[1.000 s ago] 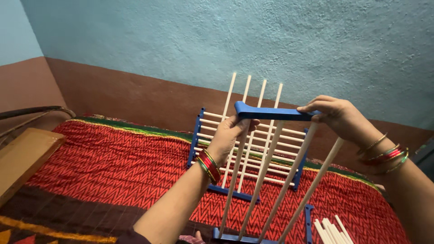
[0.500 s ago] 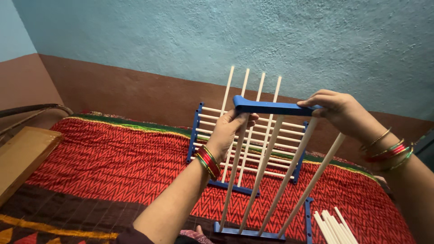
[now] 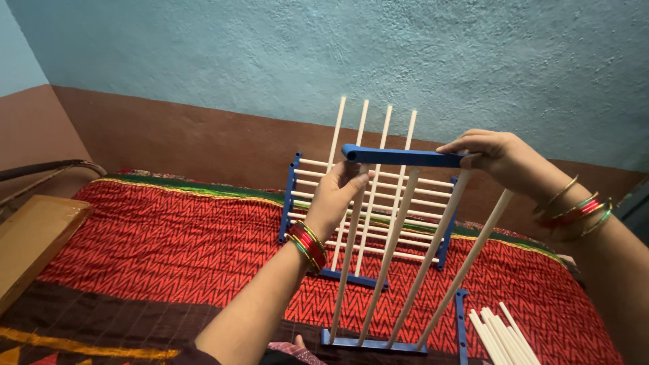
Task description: The person assembles a plastic pipe rack on a bed, inserting white tubes into blue plastic end frames to build horizontal rows, then standing the frame upright and attaching vertical tubes and a top blue rail, pressing each tube into its sockets by hand.
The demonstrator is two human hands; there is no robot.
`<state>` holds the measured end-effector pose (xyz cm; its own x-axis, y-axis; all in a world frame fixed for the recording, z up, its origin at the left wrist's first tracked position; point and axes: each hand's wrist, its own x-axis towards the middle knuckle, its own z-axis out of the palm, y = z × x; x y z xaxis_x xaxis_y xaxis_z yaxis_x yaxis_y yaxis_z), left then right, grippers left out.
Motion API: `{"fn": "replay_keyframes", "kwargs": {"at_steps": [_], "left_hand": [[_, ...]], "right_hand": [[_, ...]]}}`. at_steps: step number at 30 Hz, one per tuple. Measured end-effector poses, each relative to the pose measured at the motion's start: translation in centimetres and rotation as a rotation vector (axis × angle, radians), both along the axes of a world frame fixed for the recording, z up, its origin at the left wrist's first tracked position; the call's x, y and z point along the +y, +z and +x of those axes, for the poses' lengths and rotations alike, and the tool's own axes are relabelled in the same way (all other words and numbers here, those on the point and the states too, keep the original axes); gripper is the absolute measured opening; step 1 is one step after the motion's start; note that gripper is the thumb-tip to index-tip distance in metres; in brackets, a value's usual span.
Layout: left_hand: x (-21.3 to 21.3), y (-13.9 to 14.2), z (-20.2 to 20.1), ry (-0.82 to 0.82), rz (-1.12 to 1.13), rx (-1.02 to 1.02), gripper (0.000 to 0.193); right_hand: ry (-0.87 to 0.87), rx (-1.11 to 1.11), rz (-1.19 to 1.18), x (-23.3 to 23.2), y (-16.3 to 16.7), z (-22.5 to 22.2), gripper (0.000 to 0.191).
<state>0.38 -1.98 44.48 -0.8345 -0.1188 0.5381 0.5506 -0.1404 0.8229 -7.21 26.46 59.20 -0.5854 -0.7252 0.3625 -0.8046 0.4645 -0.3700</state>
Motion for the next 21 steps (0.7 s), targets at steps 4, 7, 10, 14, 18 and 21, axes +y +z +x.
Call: {"fn": "replay_keyframes", "kwargs": {"at_steps": [4, 7, 10, 14, 18, 21], "left_hand": [[0.5, 0.3, 1.4, 0.416, -0.146, 0.038, 0.061], [0.3, 0.9, 2.2, 0.764, -0.401, 0.235, 0.081], [0.3, 1.8, 2.0, 0.627, -0.468, 0.191, 0.082], [1.0, 1.8, 1.7, 0.417, -0.258, 0.094, 0.075], [1.3, 1.5, 1.2, 0.289, -0.125, 0.086, 0.072], [1.5, 1.3, 1.0, 0.271, -0.104, 0.105, 0.070]], "right_hand": [[-0.041, -0.055, 0.034, 0.1, 0.0, -0.6, 0.033], [-0.019, -0.093, 0.038, 0.3, 0.0, -1.0, 0.033], [-0.040, -0.171, 0.050, 0.4, -0.1, -1.4, 0.033], [-0.045, -0.206, 0.036, 0.5, -0.2, -1.7, 0.033], [-0.106, -0.238, 0.049, 0.7, -0.4, -1.8, 0.032], [-0.104, -0.261, 0.023, 0.7, -0.5, -1.8, 0.031]]}}
